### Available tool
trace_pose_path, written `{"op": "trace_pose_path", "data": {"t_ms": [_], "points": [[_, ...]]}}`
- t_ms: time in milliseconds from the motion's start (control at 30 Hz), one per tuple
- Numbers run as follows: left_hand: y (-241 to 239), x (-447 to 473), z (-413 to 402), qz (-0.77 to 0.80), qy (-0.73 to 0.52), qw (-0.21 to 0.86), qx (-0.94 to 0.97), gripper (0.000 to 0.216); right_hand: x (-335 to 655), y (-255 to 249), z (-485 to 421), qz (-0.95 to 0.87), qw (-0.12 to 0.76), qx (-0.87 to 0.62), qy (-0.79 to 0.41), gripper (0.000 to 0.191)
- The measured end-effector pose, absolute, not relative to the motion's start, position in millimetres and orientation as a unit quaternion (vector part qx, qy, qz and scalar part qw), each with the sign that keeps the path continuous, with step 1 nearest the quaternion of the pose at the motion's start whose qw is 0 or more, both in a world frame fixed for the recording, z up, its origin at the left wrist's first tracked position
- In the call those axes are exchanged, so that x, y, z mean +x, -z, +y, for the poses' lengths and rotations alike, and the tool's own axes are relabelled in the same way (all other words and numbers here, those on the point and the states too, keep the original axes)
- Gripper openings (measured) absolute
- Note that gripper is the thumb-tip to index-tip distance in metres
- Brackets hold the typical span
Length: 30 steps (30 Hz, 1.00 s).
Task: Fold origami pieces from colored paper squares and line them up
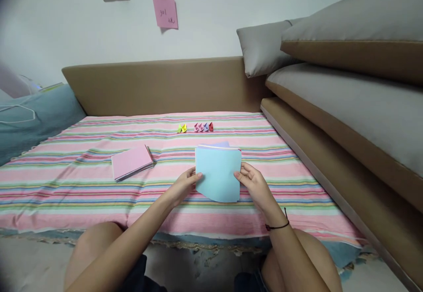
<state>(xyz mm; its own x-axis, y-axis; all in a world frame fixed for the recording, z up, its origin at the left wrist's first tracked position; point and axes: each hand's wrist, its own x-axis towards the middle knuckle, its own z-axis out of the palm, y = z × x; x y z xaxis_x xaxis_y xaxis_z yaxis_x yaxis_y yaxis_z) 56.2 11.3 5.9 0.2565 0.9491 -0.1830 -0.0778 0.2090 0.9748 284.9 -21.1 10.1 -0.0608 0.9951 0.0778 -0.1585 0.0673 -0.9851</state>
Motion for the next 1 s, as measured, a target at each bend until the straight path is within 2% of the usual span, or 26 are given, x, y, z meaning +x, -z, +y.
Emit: {"op": "trace_pose_path", "data": {"t_ms": [233,433,533,733,900,1000], "points": [[-23,45,32,0.386,-0.528,0.534,0.535,0.052,267,-15,2,-0.526,0.604,-0.382,-0.46,0.031],[-8,40,29,0.396,-0.539,0.469,0.577,0.035,260,6,1,-0.544,0.602,-0.398,-0.429,0.029],[3,43,25,0.401,-0.535,0.449,0.593,0.037,255,17,-1,-0.55,0.593,-0.421,-0.411,0.035],[7,50,23,0.394,-0.535,0.421,0.617,0.043,237,23,-4,-0.56,0.584,-0.446,-0.383,0.067],[8,53,25,0.391,-0.569,0.392,0.608,0.061,230,18,-2,-0.554,0.6,-0.449,-0.363,0.07],[10,57,25,0.396,-0.579,0.393,0.595,0.059,231,16,-1,-0.553,0.597,-0.443,-0.378,0.065]]}}
